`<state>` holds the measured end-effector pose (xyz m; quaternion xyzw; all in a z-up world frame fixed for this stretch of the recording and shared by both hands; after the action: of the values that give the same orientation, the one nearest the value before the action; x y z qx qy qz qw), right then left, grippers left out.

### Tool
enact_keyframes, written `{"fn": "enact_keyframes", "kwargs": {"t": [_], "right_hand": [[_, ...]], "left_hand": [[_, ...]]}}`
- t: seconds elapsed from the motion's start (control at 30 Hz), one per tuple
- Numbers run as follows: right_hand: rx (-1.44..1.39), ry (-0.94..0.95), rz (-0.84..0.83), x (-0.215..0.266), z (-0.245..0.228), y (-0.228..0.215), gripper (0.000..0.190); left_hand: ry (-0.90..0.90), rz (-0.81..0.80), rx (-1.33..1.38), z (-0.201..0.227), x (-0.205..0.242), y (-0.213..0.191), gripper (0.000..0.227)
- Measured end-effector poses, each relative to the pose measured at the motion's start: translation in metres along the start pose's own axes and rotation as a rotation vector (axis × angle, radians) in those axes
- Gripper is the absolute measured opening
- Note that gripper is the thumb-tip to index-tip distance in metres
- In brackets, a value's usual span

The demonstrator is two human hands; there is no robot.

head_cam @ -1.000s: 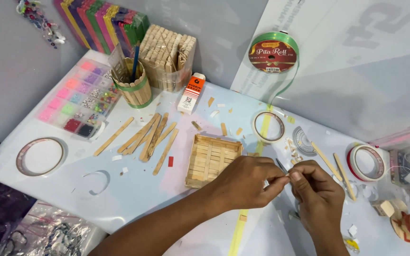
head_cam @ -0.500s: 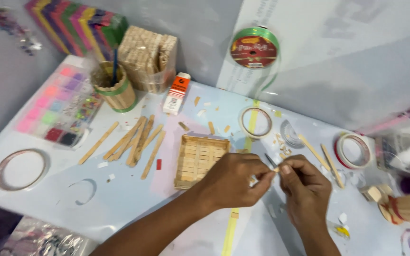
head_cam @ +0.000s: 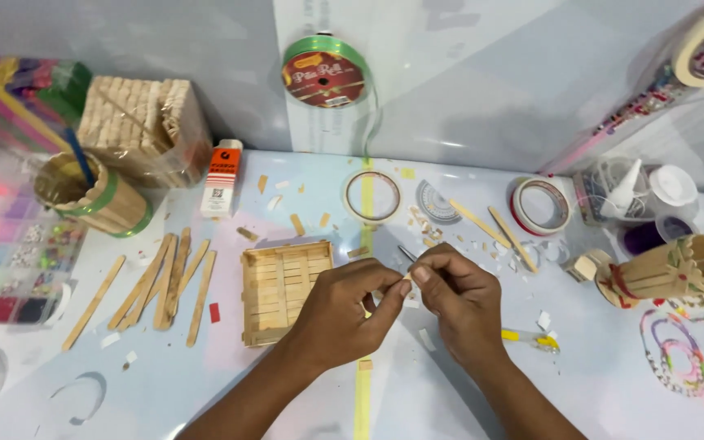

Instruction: Assembling a small box using popsicle sticks and double-sided tape.

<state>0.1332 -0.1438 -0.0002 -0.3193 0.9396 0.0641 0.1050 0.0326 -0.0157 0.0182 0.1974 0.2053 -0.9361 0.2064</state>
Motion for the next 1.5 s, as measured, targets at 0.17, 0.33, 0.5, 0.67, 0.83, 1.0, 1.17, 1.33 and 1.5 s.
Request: {"fn": "enact_keyframes", "kwargs": {"t": [0.17, 0.33, 0.5, 0.67, 0.83, 1.0, 1.17, 1.33, 1.5], "right_hand": [[-0.048, -0.042, 0.121, -0.005, -0.008, -0.016, 0.014], [0.091, -0.038, 0.041, -0.01, -0.019, -0.022, 0.018], [0.044, 0.021, -0.201, -0.006, -0.032, 0.0, 0.013], [0.139, -0.066, -0.134, -0.002, -0.03, 0.0, 0.015], [0.122, -0.097, -0.11, -0.001, -0.027, 0.0, 0.013], [0.064, -0.041, 0.012, -0.001, -0.013, -0.01, 0.007], [0.082, -0.222, 0.174, -0.007, -0.016, -0.028, 0.003], [0.749, -0.554, 0.058, 0.004, -0.03, 0.0, 0.011], [0.78, -0.907, -0.099, 0.003, -0.032, 0.018, 0.014]], "left_hand": [[-0.015, 0.032, 0.09, 0.001, -0.001, -0.003, 0.018], [-0.007, 0.026, 0.084, 0.004, -0.003, -0.004, 0.022], [0.014, -0.004, 0.081, 0.005, -0.003, -0.001, 0.024], [0.035, 0.007, 0.052, 0.01, -0.005, -0.002, 0.023], [0.057, -0.001, 0.044, 0.01, -0.005, -0.004, 0.027], [0.193, 0.054, 0.011, 0.015, -0.006, -0.01, 0.023], [-0.151, 0.116, 0.104, -0.009, -0.005, -0.013, 0.024], [-0.607, -0.004, 0.39, -0.031, 0.001, 0.005, 0.043], [-0.648, 0.076, 0.568, -0.036, 0.0, 0.005, 0.025]]}}
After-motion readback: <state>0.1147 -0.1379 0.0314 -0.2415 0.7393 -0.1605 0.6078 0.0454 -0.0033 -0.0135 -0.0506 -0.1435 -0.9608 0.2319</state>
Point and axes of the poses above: each hand's wrist, its own x-axis away from the middle knuckle, its own y-axis out of the palm, z = x × y, the point moved 4 cm from there along -x, towards the middle knuckle, and after that the axes turned 3 degrees about -y, right-handed, at the moved point
